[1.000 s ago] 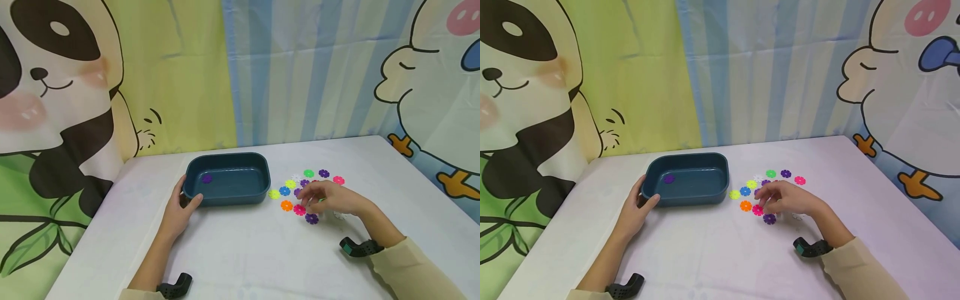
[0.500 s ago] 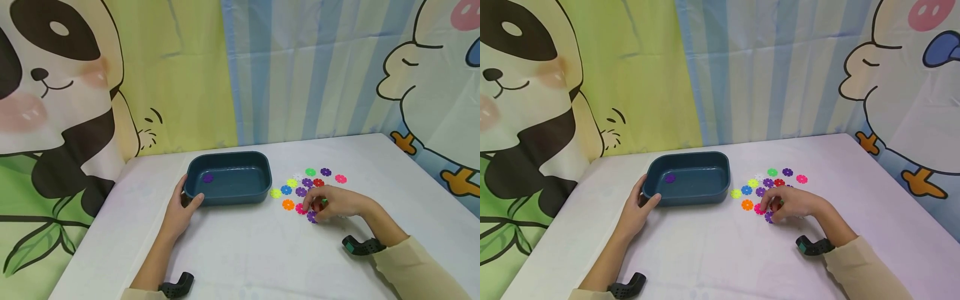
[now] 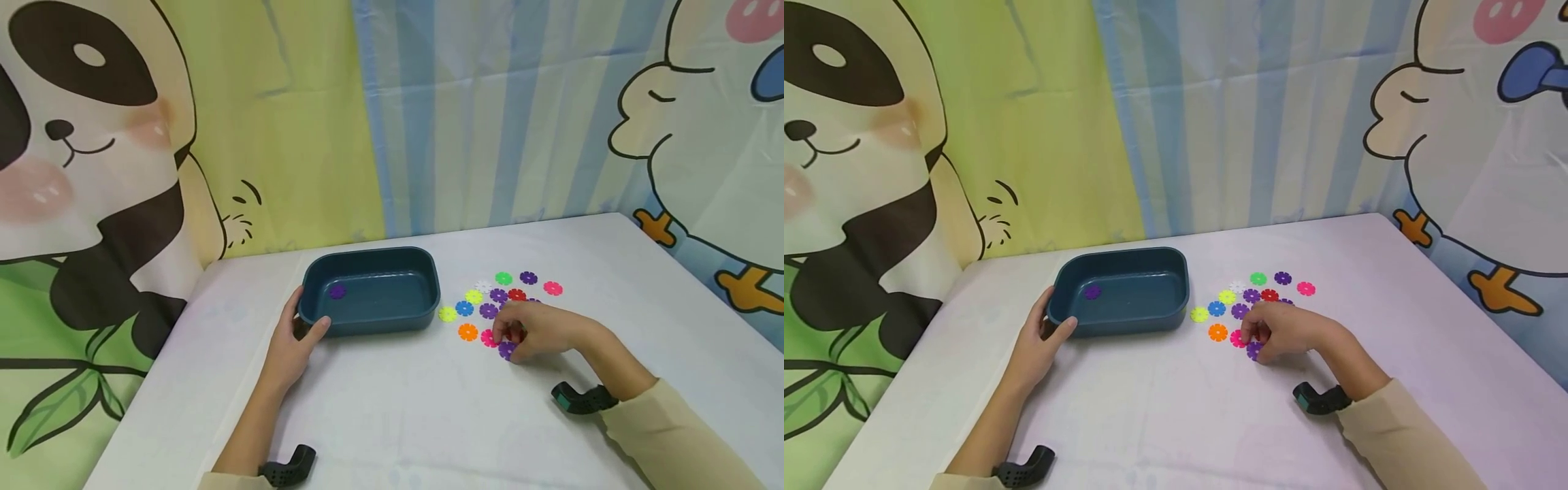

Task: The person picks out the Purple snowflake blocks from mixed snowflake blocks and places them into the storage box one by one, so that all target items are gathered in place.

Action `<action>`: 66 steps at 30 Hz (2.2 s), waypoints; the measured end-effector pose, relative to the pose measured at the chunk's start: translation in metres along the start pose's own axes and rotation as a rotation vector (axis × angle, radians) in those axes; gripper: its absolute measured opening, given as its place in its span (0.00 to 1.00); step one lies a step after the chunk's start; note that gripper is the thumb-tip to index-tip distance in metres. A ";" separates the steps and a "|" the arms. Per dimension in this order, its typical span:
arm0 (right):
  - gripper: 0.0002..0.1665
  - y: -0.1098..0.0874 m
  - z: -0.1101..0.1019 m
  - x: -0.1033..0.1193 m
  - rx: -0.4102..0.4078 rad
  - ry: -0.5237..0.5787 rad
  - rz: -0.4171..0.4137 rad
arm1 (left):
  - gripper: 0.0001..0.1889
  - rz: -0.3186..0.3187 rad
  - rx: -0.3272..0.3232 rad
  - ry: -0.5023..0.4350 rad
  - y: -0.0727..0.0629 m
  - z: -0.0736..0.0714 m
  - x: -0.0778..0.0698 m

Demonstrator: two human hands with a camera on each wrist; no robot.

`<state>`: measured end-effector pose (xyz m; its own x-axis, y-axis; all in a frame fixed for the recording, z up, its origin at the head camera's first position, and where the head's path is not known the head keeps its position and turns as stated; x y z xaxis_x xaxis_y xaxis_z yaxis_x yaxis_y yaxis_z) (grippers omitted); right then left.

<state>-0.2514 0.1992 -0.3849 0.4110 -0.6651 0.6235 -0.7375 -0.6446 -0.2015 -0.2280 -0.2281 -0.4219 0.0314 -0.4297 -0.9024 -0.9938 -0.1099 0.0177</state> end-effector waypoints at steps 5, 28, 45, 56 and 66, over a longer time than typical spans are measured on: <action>0.17 0.002 -0.001 0.000 -0.016 -0.014 0.018 | 0.45 -0.004 -0.001 -0.001 0.000 -0.001 0.001; 0.17 0.003 0.001 0.005 -0.091 -0.089 0.045 | 0.44 0.025 -0.007 -0.009 -0.001 0.000 -0.003; 0.20 0.002 0.005 0.024 -0.063 -0.186 0.061 | 0.45 0.028 -0.019 0.001 -0.001 0.000 -0.002; 0.16 0.001 0.006 0.024 -0.043 -0.150 0.056 | 0.44 0.041 -0.009 -0.028 -0.001 0.000 -0.003; 0.10 -0.001 0.004 0.023 -0.032 0.026 -0.026 | 0.44 0.033 -0.007 -0.023 -0.002 0.001 -0.003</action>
<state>-0.2389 0.1835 -0.3732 0.4165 -0.6378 0.6479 -0.7438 -0.6488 -0.1605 -0.2263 -0.2257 -0.4199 -0.0041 -0.4129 -0.9108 -0.9934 -0.1025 0.0510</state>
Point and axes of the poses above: each hand's wrist, its own y-axis towards the middle knuckle, its own z-axis out of the palm, x = y × z, the point moved 4 cm from there along y, towards the middle knuckle, and after that the axes turned 5 degrees about -z, right-handed, at the moved point
